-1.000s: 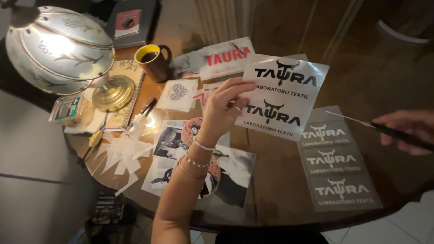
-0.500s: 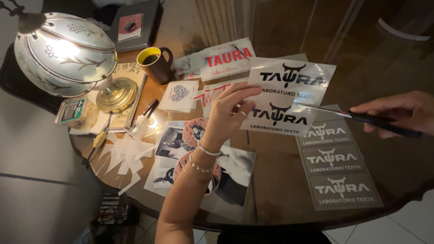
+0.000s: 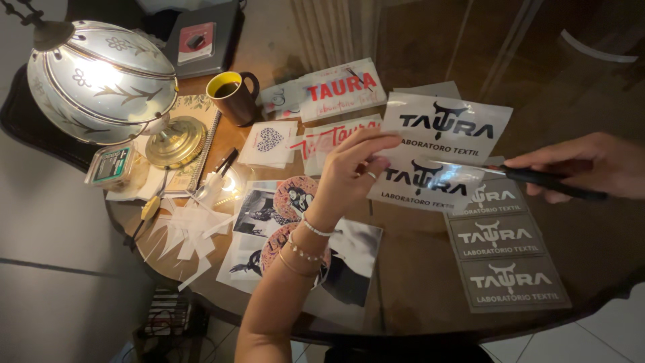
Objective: The person uses scissors to cut out individual stickers from a large sheet of printed material. They carefully trim around the edges of the designs, which include text and logos, and place the finished stickers on the table.
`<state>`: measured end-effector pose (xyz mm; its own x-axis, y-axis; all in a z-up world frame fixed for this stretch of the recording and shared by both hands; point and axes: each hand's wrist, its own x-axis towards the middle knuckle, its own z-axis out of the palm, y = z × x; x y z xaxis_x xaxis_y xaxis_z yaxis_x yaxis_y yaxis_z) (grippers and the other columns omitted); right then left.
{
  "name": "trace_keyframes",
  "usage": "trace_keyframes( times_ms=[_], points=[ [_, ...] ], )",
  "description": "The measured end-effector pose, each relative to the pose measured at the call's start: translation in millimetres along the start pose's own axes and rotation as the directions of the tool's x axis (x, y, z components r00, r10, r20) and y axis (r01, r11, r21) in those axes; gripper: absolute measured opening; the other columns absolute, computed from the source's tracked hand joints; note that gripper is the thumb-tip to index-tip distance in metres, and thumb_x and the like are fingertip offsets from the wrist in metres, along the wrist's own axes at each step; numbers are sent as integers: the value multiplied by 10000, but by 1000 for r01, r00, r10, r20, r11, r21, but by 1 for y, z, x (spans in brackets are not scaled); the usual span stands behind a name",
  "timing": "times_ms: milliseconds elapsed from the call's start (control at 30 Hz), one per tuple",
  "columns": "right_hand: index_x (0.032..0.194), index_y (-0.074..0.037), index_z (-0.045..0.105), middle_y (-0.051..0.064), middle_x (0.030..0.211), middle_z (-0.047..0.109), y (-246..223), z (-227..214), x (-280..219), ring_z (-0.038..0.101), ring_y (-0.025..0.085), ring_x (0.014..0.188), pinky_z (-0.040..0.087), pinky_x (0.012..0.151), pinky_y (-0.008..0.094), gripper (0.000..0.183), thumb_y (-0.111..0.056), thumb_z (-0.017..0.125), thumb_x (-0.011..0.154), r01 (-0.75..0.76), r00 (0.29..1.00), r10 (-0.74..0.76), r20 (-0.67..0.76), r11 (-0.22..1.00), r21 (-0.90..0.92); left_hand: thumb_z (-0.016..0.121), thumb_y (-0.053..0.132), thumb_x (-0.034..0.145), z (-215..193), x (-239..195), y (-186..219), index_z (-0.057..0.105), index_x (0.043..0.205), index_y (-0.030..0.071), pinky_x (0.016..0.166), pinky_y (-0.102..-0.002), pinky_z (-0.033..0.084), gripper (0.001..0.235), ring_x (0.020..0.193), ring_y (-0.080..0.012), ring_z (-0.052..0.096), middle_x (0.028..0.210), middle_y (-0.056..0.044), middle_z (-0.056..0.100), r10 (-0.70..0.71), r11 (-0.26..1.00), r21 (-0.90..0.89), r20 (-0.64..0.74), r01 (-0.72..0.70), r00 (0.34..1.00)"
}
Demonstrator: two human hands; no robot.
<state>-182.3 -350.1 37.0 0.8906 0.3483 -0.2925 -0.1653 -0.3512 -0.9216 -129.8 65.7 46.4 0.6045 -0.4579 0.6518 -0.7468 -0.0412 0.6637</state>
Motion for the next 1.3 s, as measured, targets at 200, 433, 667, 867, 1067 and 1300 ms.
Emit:
trace_keyframes(
  times_ms=[200, 433, 667, 867, 1067, 1300],
  points=[
    [1334, 104, 748, 279, 805, 792, 0, 3, -1, 667, 316, 541, 508, 464, 416, 542, 132, 694, 795, 170, 984, -173, 41, 984, 55, 655, -101, 955, 5, -2, 0, 701, 1226, 69, 692, -208, 515, 323, 856, -109, 622, 1261, -61, 688, -5, 1000, 29, -18, 5, 1000],
    [1415, -37, 739, 202, 1079, 867, -30, 21, 1, 752, 299, 885, 607, 731, 405, 631, 125, 710, 806, -83, 995, 82, -49, 996, -38, 669, -71, 971, 12, -3, 2, 691, 1263, 103, 775, -226, 572, 341, 962, -119, 656, 1310, -73, 651, -25, 1000, 16, 11, 25, 1000],
    [1366, -21, 759, 322, 1015, 919, -14, 10, 4, 866, 373, 993, 721, 841, 412, 712, 245, 769, 706, -22, 1000, 22, -13, 1000, 2, 708, -76, 969, 17, -4, 1, 676, 1299, 135, 663, -206, 501, 394, 662, -61, 458, 1331, -59, 629, -27, 1000, -3, 51, 27, 998],
    [1375, -212, 711, 36, 1493, 728, -45, 26, 11, 712, 228, 1351, 551, 1164, 411, 776, 17, 870, 651, 33, 999, -21, 45, 965, -261, 700, -87, 941, 28, 3, 15, 671, 1303, 127, 754, -197, 570, 421, 800, -74, 584, 1321, -51, 630, -100, 992, -71, 83, 106, 992],
    [1438, -86, 732, 314, 864, 865, -4, 1, 1, 789, 371, 659, 648, 563, 466, 656, 147, 698, 826, -110, 994, 107, -38, 991, -78, 656, -96, 932, 34, 10, 10, 676, 1292, 101, 751, -207, 536, 410, 767, -72, 569, 1291, -24, 644, -162, 978, -121, 87, 172, 983],
    [1501, -23, 628, 490, 915, 681, 184, -90, -51, 578, 529, 594, 425, 466, 530, 572, -55, 498, 945, -292, 902, 403, -157, 835, 467, 697, 74, 860, 64, 55, -100, 653, 1379, 197, 769, -244, 449, 535, 789, -119, 481, 1023, 26, 663, -393, 918, -8, 97, 396, 914]
  ],
)
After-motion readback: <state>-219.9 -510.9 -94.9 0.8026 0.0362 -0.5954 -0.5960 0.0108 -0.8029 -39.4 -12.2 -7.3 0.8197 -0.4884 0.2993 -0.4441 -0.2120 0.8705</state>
